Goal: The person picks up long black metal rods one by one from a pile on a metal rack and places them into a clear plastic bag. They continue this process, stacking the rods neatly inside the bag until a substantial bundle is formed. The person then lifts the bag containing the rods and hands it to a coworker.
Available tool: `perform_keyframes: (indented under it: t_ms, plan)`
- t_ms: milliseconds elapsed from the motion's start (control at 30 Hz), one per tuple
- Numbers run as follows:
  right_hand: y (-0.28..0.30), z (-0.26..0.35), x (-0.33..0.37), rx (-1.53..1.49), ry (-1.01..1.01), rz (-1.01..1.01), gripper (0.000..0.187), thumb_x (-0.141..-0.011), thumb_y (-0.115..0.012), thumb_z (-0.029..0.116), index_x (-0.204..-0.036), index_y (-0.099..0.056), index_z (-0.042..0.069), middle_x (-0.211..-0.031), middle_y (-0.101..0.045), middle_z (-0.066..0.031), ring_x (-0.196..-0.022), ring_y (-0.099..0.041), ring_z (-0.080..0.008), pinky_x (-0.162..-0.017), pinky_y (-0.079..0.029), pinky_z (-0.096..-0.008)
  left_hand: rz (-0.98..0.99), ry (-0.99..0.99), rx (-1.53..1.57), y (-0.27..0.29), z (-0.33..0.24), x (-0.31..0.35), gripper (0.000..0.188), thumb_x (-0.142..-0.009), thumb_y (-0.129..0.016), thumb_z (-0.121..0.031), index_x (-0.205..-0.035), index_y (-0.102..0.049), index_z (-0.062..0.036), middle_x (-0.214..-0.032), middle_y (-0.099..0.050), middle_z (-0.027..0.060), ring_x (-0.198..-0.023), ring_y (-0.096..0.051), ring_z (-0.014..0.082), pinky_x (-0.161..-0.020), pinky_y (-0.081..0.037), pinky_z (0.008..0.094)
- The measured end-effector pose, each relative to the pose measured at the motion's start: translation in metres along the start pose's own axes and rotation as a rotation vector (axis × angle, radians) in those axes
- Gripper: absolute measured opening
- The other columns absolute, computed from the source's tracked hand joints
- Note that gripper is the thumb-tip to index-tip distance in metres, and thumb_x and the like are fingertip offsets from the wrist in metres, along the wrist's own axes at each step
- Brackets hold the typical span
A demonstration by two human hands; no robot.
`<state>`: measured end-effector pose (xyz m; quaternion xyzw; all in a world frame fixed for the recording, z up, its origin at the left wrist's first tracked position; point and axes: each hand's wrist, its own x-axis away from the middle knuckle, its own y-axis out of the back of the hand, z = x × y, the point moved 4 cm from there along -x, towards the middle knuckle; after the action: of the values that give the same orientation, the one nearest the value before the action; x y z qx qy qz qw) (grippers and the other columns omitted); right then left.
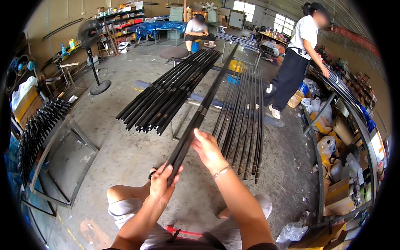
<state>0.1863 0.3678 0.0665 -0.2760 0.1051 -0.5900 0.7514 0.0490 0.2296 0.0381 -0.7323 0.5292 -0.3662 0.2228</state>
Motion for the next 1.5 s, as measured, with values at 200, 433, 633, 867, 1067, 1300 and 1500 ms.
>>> perform_keyframes:
  t_ms: [200,433,633,867,1067,1300,1500]
  plan:
    - [-0.037,-0.021,0.009,-0.21,0.021,-0.097,0.026,-0.088,-0.062,0.014,-0.102,-0.05,-0.005,-0.099,-0.061,-0.0154,-0.091,-0.063,-0.0256,-0.084,-0.054,-0.0377,0.091,0.069,0.043,0.081,0.019,0.055,0.051,-0.085,-0.064,-0.017,-0.131,-0.045,-0.0039,-0.115,-0.06,0.0123,-0.098,-0.063,0.0262,-0.061,-0.052,0.0262]
    - [-0.053,-0.051,0.055,0.026,0.416,-0.049,0.026,-0.089,-0.058,0.006,-0.111,-0.048,-0.001,-0.097,-0.061,-0.0133,-0.088,-0.064,-0.0242,-0.081,-0.055,-0.0368,-0.012,-0.079,0.003,0.177,0.113,0.014,0.041,-0.082,-0.066,-0.034,-0.115,-0.053,-0.0132,-0.11,-0.061,0.0018,-0.098,-0.06,0.0211,-0.077,-0.05,0.0349]
    - [-0.079,-0.033,0.101,0.178,0.562,0.143,0.032,-0.089,-0.058,0.005,-0.118,-0.046,-0.003,-0.104,-0.062,-0.0156,-0.093,-0.063,-0.0254,-0.086,-0.051,-0.0392,0.01,-0.183,-0.093,0.197,0.154,-0.023,0.04,-0.085,-0.059,-0.044,-0.106,-0.054,-0.0108,-0.102,-0.061,0.0015,-0.098,-0.055,0.0201,-0.088,-0.046,0.0403]
    - [-0.093,0.033,0.104,0.143,0.548,0.256,0.032,-0.089,-0.058,0.005,-0.118,-0.047,-0.003,-0.105,-0.062,-0.0172,-0.097,-0.062,-0.0282,-0.09,-0.05,-0.0412,-0.092,0.136,0.424,0.142,0.128,0.016,0.036,-0.085,-0.059,-0.043,-0.099,-0.055,-0.0099,-0.095,-0.06,0.0016,-0.09,-0.057,0.017,-0.08,-0.051,0.0323]
    - [-0.087,0.084,0.059,-0.002,0.365,0.24,0.026,-0.09,-0.055,0.006,-0.114,-0.05,-0.003,-0.106,-0.061,-0.019,-0.099,-0.061,-0.0289,-0.087,-0.053,-0.0392,-0.184,0.185,0.342,0.142,0.109,0.071,0.025,-0.09,-0.056,-0.034,-0.099,-0.054,-0.0101,-0.091,-0.059,0.0024,-0.086,-0.057,0.0164,-0.077,-0.052,0.0304]
    - [-0.025,0.052,-0.002,-0.22,0.147,0.135,0.019,-0.089,-0.059,0.009,-0.103,-0.054,-0.003,-0.108,-0.059,-0.0176,-0.1,-0.061,-0.0274,-0.089,-0.053,-0.0382,-0.242,0.111,-0.024,0.154,0.057,0.145,0.022,-0.093,-0.053,-0.016,-0.114,-0.053,-0.009,-0.094,-0.063,0.0103,-0.083,-0.061,0.0194,-0.065,-0.052,0.0322]
    - [-0.006,0.023,-0.005,-0.289,0.085,0.04,0.025,-0.087,-0.062,0.011,-0.105,-0.05,-0.003,-0.11,-0.059,-0.0195,-0.102,-0.06,-0.0296,-0.091,-0.051,-0.04,-0.283,-0.052,0.034,0.178,0.034,0.152,0.021,-0.086,-0.063,-0.015,-0.106,-0.059,-0.0083,-0.098,-0.065,0.0109,-0.082,-0.061,0.0222,-0.063,-0.05,0.0334]
